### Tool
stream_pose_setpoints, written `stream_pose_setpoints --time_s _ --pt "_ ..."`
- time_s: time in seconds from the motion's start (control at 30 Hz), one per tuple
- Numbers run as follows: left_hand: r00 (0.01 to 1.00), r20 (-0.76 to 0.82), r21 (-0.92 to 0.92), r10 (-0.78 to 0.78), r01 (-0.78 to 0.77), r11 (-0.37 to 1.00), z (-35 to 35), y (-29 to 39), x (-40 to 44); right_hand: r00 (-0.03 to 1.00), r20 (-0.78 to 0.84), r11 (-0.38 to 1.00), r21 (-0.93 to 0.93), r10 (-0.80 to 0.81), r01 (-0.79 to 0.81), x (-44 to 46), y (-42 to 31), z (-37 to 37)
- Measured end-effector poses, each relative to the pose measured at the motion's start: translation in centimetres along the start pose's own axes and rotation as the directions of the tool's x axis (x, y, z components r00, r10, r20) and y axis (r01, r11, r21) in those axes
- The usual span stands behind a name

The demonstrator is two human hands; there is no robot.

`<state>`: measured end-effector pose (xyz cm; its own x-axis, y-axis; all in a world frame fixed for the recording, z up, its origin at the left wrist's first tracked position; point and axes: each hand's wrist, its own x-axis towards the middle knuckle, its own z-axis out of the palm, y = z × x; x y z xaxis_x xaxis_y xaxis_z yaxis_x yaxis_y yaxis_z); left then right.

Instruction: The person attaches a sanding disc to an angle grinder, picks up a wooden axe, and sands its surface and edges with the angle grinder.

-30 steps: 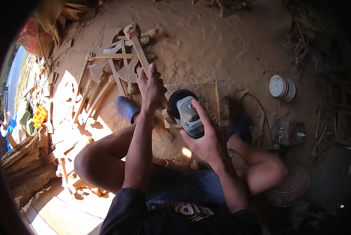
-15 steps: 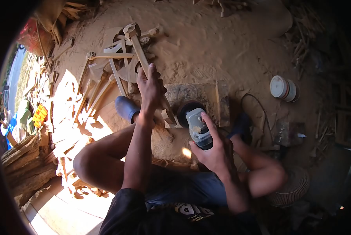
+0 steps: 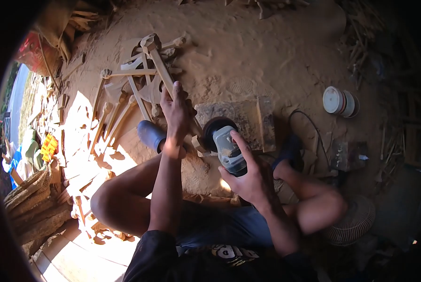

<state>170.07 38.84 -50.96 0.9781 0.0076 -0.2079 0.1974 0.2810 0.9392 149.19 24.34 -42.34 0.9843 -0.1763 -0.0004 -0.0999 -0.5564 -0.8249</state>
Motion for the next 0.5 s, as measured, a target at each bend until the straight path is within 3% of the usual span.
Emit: stream_pose_setpoints --time_s 0.27,0.37,0.5 --pt "1.000 -0.007 0.038 0.021 -0.021 0.999 0.1 0.0 -0.4 1.000 -0.009 1.000 0.014 0.025 -0.025 1.4 -0.8 0.3" --pt "1.000 0.017 0.035 0.023 -0.024 0.999 0.1 0.1 -0.3 0.997 -0.066 0.999 0.015 -0.046 0.047 2.2 -0.6 0.7" --pt "0.989 0.122 -0.035 -0.077 0.082 0.996 -0.8 -0.8 0.2 0.987 -0.162 0.996 0.089 -0.005 0.020 2.3 0.6 0.6"
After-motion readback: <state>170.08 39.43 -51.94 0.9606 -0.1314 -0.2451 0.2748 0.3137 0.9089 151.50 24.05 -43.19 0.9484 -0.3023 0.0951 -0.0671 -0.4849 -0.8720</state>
